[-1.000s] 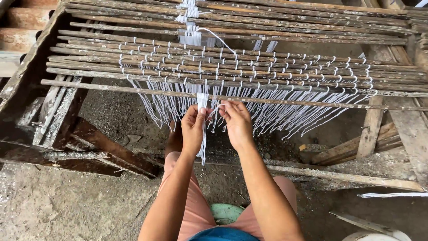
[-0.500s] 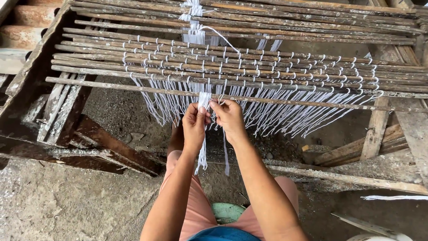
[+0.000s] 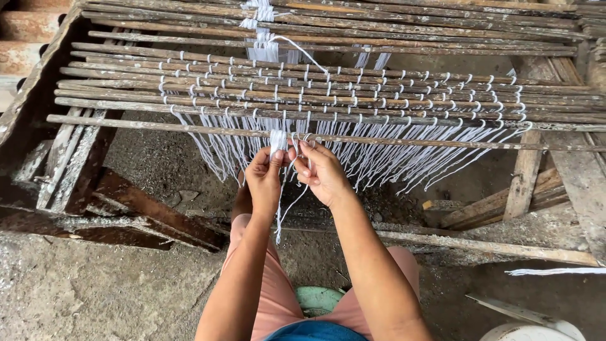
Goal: A person is manually threading and organizing white cotton wicks through a wooden frame as part of the candle-making process.
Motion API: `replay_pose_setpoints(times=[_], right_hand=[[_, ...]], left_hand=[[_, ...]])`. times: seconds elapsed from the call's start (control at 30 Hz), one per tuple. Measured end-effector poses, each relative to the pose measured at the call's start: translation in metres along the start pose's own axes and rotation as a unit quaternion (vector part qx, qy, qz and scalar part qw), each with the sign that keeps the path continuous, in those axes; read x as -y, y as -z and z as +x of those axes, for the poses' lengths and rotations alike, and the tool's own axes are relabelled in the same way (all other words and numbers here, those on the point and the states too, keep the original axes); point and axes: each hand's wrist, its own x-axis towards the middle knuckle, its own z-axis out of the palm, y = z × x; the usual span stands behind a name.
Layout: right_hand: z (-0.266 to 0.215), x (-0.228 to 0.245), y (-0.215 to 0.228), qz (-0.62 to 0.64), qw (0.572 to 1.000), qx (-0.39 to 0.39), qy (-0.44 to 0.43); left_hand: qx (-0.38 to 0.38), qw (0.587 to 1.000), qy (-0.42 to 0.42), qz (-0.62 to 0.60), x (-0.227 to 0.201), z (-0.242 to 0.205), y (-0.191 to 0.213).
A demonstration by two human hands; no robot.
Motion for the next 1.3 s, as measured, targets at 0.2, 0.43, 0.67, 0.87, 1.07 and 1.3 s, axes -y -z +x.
replay_pose_setpoints(times=[0.2, 0.43, 0.67, 0.87, 1.07, 1.3], right_hand=[[0.022, -0.01, 0.038, 0.056, 0.989, 0.073, -0.115], [-0.034, 0.066, 0.107, 0.04, 0.995, 0.039, -0.076], [-0.106, 0.159, 0.203, -0.016, 0.987, -0.158, 0.03], [-0.131, 0.192, 0.246, -0.033, 0.975, -0.203, 0.078], [-0.132, 0.198, 0.259, 0.01, 0.975, -0.201, 0.092], [-0.12, 0.161, 0.244, -0.14, 0.944, -0.254, 0.156]], left_hand=[[-0.002, 0.992, -0.033, 0.126, 0.02, 0.007, 0.022], [0.038, 0.995, -0.026, 0.091, 0.029, 0.007, 0.032], [0.045, 0.999, 0.006, 0.029, 0.026, 0.006, 0.033], [0.061, 0.997, -0.016, 0.036, 0.03, 0.007, 0.038], [0.07, 0.996, -0.02, 0.058, 0.026, 0.007, 0.039], [0.073, 0.997, -0.02, 0.033, 0.035, 0.009, 0.045]])
